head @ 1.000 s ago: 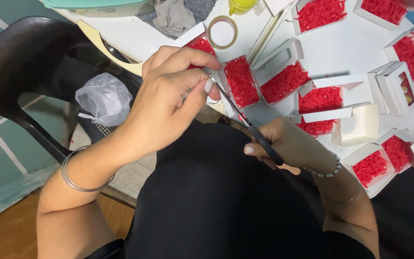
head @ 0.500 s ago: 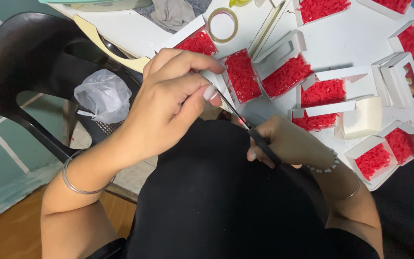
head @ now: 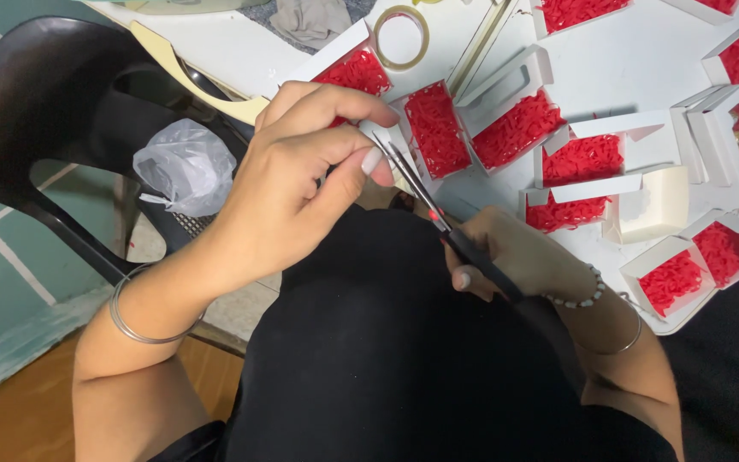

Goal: Assembling small gift boxes by taping them, adding red filler, and packing chocolates.

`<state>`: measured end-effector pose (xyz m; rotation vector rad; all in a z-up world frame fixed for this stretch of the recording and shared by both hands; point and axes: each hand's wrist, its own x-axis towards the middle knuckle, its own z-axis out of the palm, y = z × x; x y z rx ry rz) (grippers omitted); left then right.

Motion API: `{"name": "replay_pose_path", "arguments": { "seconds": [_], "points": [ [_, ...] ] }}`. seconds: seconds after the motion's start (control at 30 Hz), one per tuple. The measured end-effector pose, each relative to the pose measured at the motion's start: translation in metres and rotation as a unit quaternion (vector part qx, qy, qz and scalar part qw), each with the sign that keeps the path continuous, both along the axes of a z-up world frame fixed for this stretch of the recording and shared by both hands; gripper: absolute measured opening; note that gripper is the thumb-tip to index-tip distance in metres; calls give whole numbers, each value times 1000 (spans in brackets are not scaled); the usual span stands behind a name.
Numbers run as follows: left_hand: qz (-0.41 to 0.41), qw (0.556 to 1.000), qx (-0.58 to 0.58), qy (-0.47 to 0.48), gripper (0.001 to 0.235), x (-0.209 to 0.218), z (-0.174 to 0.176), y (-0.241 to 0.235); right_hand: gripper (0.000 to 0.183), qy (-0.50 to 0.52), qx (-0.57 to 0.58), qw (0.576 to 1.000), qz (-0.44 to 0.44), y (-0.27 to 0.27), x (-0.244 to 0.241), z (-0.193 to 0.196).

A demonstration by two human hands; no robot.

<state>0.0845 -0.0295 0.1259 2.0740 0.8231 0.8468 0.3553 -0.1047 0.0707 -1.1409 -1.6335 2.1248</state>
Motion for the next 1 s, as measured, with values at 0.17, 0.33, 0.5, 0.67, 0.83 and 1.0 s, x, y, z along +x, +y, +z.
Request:
{"name": "replay_pose_path", "arguments": {
  "seconds": [0.17,0.33,0.5,0.67,0.83,1.0],
  "points": [
    [8,1000,-18,1,26,1,-3,0,51,0,17,1000,6,1,-3,1],
    [0,1000,-8,1,25,4,-9,-1,45,-11,-8,1000,-3,0,-4,-6],
    [8,1000,-15,-1,25,7,-14,-3,50,10,18,1000,-7,4,-8,-2],
    [12,1000,-21,5,25,7,-16,-4,49,2,27,1000,-6,5,-9,-2],
    [10,1000,-25,-3,28,7,-15,-3,53,-6,43,999,-10,7,-10,0],
    [11,1000,-18,-4,23,8,-16,-2,44,-90,11,996,-5,9,-9,-1]
  ]
}}
